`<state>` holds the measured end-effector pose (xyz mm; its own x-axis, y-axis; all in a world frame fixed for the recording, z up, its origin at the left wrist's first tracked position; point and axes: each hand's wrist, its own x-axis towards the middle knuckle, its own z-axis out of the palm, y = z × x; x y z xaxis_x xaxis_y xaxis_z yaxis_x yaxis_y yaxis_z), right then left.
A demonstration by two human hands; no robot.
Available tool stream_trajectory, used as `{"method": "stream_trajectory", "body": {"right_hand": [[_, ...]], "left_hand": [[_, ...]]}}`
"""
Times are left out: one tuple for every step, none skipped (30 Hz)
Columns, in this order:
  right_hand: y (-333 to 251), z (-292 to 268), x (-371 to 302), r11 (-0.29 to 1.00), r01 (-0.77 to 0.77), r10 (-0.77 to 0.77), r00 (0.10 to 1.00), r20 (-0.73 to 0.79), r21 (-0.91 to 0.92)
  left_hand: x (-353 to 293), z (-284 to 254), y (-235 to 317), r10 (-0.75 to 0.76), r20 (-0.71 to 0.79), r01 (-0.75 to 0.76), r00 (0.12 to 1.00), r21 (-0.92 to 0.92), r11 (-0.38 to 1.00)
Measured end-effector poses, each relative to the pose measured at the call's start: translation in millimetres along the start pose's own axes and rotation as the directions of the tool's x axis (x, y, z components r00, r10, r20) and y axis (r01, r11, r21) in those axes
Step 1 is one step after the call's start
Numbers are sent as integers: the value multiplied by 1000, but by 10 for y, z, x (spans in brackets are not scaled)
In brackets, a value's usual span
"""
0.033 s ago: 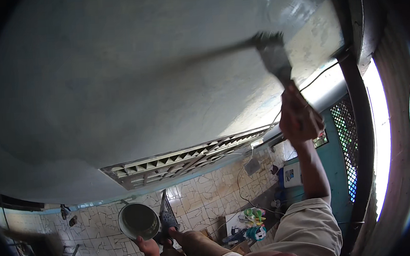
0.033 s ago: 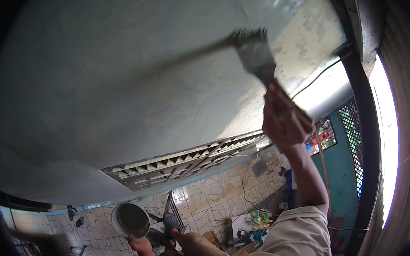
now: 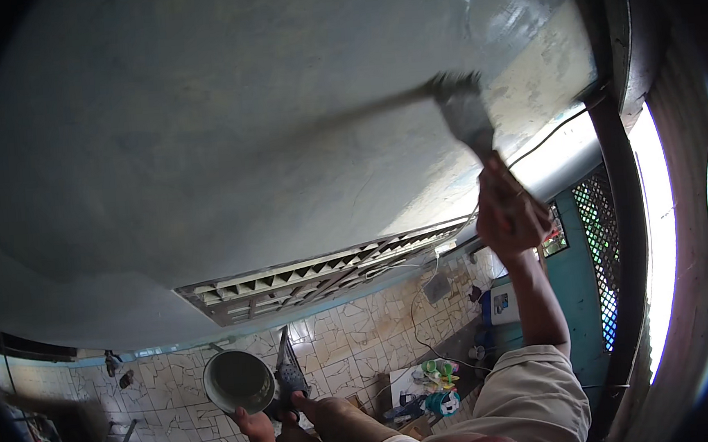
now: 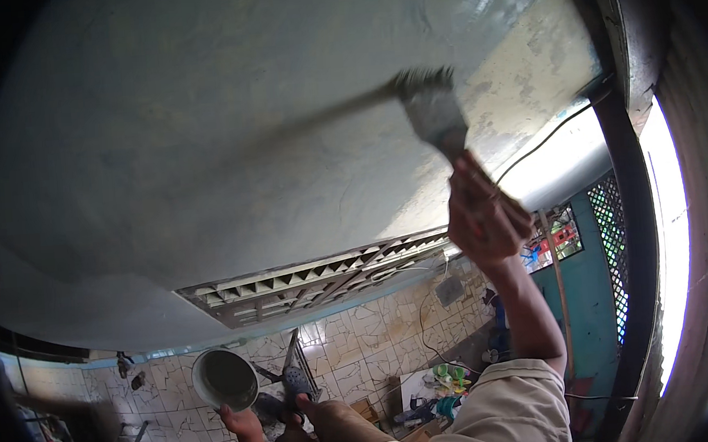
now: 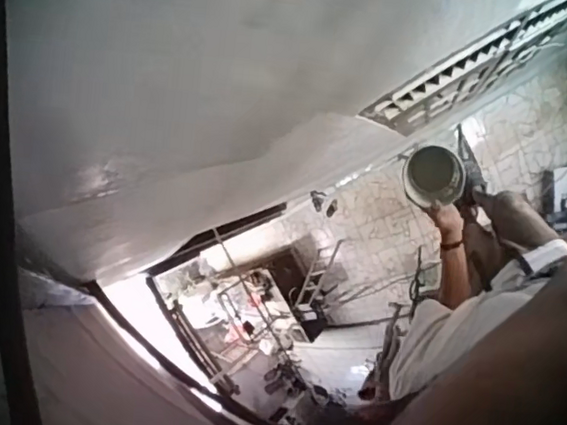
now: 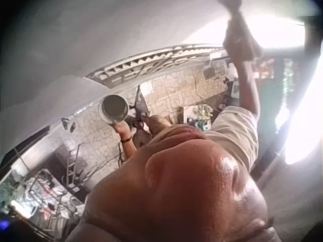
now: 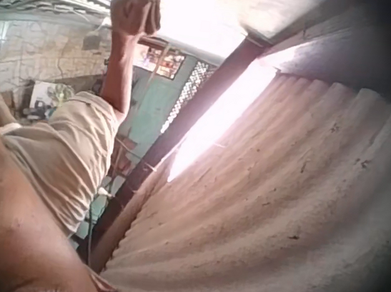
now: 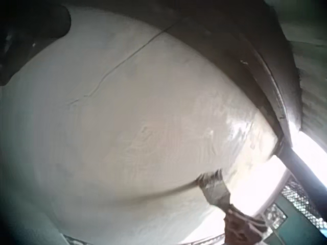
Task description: The person paints a wall and the frame above a window by dipping a paintbrush into a handheld paint container and applying paint to the surfaces.
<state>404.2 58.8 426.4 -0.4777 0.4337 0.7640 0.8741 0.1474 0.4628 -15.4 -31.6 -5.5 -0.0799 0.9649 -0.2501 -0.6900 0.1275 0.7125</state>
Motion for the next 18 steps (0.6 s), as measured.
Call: {"method": "stream_trajectory", "body": {"right_hand": [[-108, 15, -104, 994, -50, 47, 998, 36, 98], [-194, 30, -198, 976, -105, 88, 992, 95, 192], [-265, 46, -273, 954, -164, 129, 981, 147, 252], [-300, 58, -316, 918, -218, 159, 967, 198, 332], [-300, 56, -325, 877, -258, 176, 957, 230, 405], [-265, 50, -302, 829, -289, 181, 949, 259, 478], [-184, 23, -242, 886, -240, 143, 955, 260, 396], [-66, -26, -140, 932, -144, 66, 969, 237, 331], [62, -94, -9, 920, -253, 178, 951, 254, 300], [194, -169, 141, 942, -251, 206, 957, 206, 225], [316, -273, 294, 975, -172, 157, 981, 110, 143], [480, -363, 490, 991, -56, 46, 995, 88, 122], [581, -441, 647, 995, -14, 10, 999, 46, 98], [660, -556, 803, 997, 72, -72, 997, 33, -2], [661, -599, 868, 989, 35, -35, 999, 2, -142], [668, -637, 930, 953, -32, 22, 999, -36, -301], [682, -673, 990, 921, -28, -31, 989, -143, -390], [721, -658, 1054, 889, -83, -43, 964, -263, -450]], "left_hand": [[-5, -24, 26, -16, -34, 16, 999, 8, 1000], [-3, -50, 53, -3, -52, 4, 999, 14, 1000], [8, -74, 79, 28, -38, -27, 999, 16, 1000], [14, -94, 102, 12, -61, -10, 998, 26, 1000], [27, -103, 104, 24, -65, -22, 998, 26, 999], [33, -111, 102, 34, -70, -33, 997, 24, 999], [44, -122, 98, 34, -70, -33, 997, 24, 999], [53, -131, 88, 31, -32, -30, 999, 26, 999], [48, -138, 74, 35, 22, -35, 999, 11, 999], [43, -140, 53, 17, 5, -17, 1000, 31, 999], [39, -136, 23, 16, -22, -15, 1000, 17, 1000], [42, -125, -12, 36, -20, -36, 999, -4, 999], [34, -120, -39, 36, -14, -37, 999, -34, 999], [24, -114, -61, 19, -44, -20, 999, -23, 1000], [33, -97, -84, 18, -20, -19, 1000, -57, 998], [35, -85, -97, 19, -11, -20, 1000, -77, 997], [36, -70, -107, 30, 18, -28, 999, -104, 994], [38, -55, -113, 46, 10, -45, 999, -85, 995]]}}
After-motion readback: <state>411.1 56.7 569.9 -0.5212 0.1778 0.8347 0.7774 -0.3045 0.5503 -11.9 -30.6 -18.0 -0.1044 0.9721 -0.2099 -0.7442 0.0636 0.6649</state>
